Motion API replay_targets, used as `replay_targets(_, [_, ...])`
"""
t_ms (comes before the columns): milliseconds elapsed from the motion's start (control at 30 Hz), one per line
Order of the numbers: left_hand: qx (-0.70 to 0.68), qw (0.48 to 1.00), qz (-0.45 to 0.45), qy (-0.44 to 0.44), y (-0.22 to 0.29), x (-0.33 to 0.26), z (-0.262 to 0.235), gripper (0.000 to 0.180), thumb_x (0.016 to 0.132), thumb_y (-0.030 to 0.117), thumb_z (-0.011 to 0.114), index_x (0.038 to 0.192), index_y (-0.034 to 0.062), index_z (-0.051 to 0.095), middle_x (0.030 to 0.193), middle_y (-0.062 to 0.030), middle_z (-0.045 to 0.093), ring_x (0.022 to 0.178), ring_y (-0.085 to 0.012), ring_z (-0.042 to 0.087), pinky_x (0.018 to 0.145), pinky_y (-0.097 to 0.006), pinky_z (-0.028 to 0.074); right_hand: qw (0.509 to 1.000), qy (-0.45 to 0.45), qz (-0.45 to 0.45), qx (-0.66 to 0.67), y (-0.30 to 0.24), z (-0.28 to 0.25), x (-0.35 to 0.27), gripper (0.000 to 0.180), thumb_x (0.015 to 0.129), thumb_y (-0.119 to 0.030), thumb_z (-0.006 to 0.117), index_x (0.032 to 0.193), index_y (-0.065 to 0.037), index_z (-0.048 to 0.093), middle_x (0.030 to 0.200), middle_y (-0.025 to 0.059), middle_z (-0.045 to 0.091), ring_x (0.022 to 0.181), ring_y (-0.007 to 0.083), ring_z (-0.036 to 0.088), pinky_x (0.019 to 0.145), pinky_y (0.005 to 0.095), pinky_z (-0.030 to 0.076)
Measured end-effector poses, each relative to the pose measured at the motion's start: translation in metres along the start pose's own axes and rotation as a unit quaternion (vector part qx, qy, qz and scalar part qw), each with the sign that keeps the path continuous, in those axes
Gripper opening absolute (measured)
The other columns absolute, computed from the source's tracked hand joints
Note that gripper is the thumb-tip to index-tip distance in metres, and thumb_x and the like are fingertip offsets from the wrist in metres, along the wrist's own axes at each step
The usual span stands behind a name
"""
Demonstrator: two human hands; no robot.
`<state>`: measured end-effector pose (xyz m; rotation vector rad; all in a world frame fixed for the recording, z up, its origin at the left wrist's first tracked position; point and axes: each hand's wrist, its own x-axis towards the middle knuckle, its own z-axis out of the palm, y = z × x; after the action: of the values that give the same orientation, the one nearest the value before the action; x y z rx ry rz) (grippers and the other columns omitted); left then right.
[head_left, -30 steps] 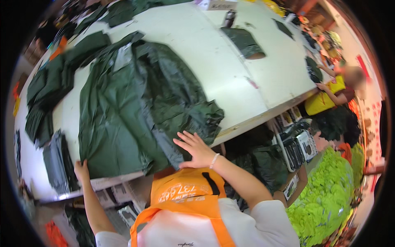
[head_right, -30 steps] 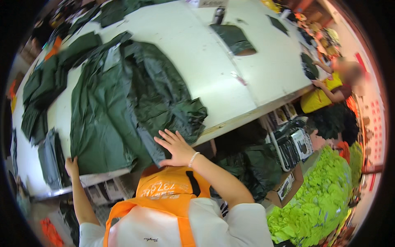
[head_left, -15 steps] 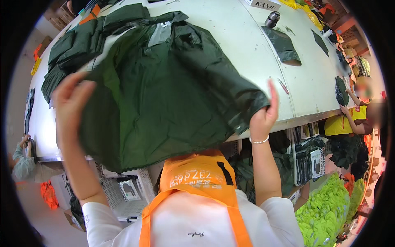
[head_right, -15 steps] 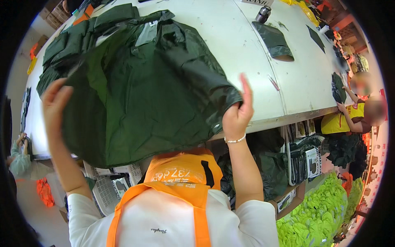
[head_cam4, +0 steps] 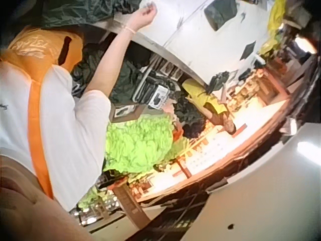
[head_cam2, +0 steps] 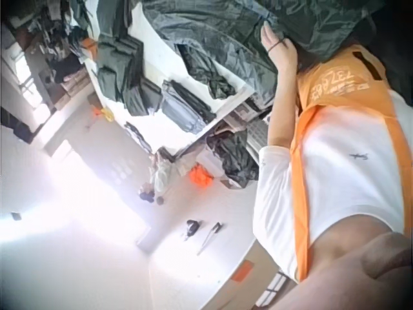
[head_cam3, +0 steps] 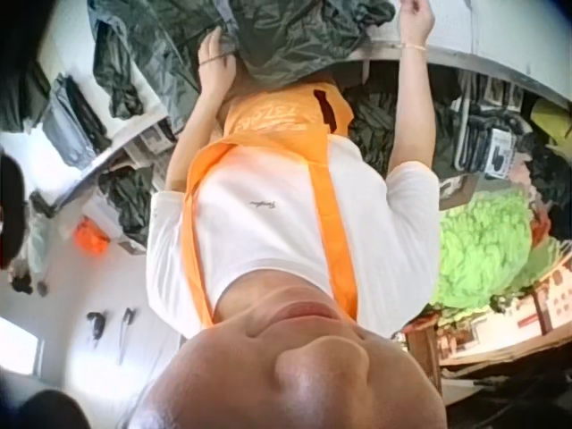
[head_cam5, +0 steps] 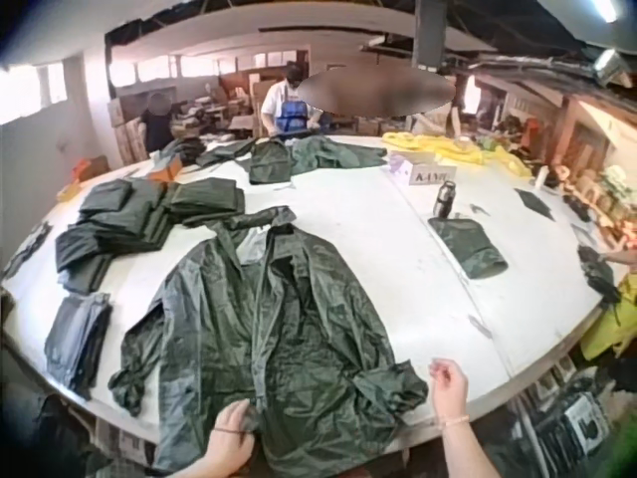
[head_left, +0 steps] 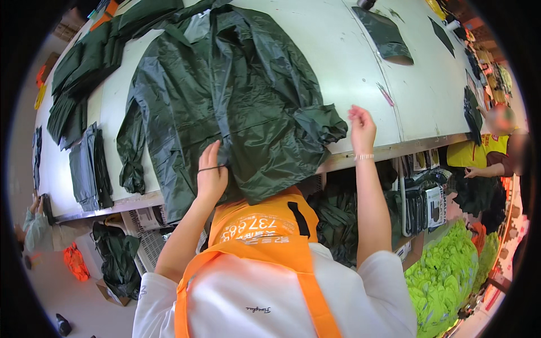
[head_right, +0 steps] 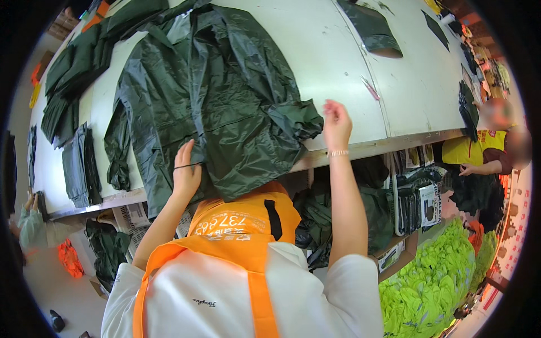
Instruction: The person folds a dark green jacket on a white table, smoothing and aligning the fabric, then folds it into a compact rectangle and places it into a white plastic basket. The person then unfolds another jacket and begins folding it again.
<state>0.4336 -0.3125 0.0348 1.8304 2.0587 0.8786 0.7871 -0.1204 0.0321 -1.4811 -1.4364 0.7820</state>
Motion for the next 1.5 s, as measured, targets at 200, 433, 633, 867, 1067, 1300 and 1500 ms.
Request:
replay_targets(200, [-0.205,0.972,-0.087,-0.075,0.048,0.02,0.021,0.065,0.08,0.0,0.06,0.14,0.0057,0.036,0.133,-0.0132,0.047,0.12,-0.0228,0.046,0.1,-0.033,0.036,0.948,-0.308,0.066,-0.036,0.018,-0.019,0.025,0.067,0.082,-0.012,0.063,0.142,-0.005,0.033,0.132,0.0225,0.049,0.114,0.0238,0.052,0.087,0.0308,0.047])
replay_targets(433, [-0.437,0.837,-0.264,-0.196,0.127,0.074,0.075,0.072,0.091,0.029,0.061,0.146,0.0033,0.022,0.142,-0.0174,0.037,0.123,-0.0239,0.046,0.102,-0.038,0.037,0.948,-0.214,0.202,0.12,0.03,-0.007,0.004,0.048,0.08,-0.009,0.069,0.123,0.004,0.053,0.093,0.0095,0.062,0.078,0.0124,0.059,0.066,0.0245,0.048])
replay_targets(633, [-0.662,0.549,-0.465,-0.21,0.141,0.11,0.121,0.055,0.093,0.051,0.047,0.124,0.0054,0.053,0.125,-0.0126,0.057,0.12,-0.0232,0.05,0.101,-0.038,0.04,0.932,-0.283,-0.16,0.157,-0.07,-0.003,-0.034,0.033,0.078,0.0,0.067,0.111,0.0,0.063,0.09,0.0077,0.063,0.074,0.0143,0.059,0.068,0.026,0.05])
replay_targets(867, [-0.725,0.483,-0.47,-0.142,0.154,0.108,0.116,0.056,0.096,0.046,0.042,0.133,0.004,0.046,0.132,-0.0148,0.052,0.121,-0.0296,0.05,0.105,-0.044,0.037,0.966,-0.184,-0.006,0.182,-0.017,-0.007,0.014,0.038,0.086,-0.015,0.065,0.121,-0.002,0.056,0.116,0.0103,0.061,0.103,0.0183,0.057,0.09,0.0317,0.044])
replay_targets(1067, [-0.636,0.622,-0.434,-0.141,0.138,0.106,0.121,0.051,0.096,0.042,0.048,0.133,0.0068,0.045,0.13,-0.0106,0.052,0.119,-0.0235,0.051,0.101,-0.038,0.04,0.931,-0.307,-0.024,0.198,-0.006,0.027,0.038,0.045,0.084,-0.019,0.069,0.124,-0.003,0.054,0.115,0.01,0.059,0.106,0.0183,0.053,0.096,0.0319,0.041])
replay_targets(1300, [-0.545,0.795,-0.158,-0.214,0.125,0.121,0.107,0.093,0.076,0.048,0.072,0.143,0.0019,0.027,0.144,-0.0116,0.032,0.134,-0.0214,0.031,0.111,-0.035,0.021,0.955,-0.243,-0.047,0.162,-0.007,0.028,0.042,0.018,0.092,-0.019,0.059,0.088,-0.002,0.053,0.069,0.0056,0.056,0.063,0.0098,0.049,0.057,0.0271,0.042])
replay_targets(1500, [-0.362,0.856,-0.188,-0.319,0.177,0.151,0.094,0.086,0.06,0.018,0.089,0.127,0.0026,0.038,0.093,-0.0011,0.061,0.081,-0.0084,0.054,0.075,-0.025,0.044,0.994,-0.093,-0.047,0.024,-0.01,0.048,0.057,0.024,0.095,-0.026,0.055,0.087,-0.004,0.049,0.062,0.0165,0.057,0.055,0.0326,0.057,0.05,0.0371,0.042])
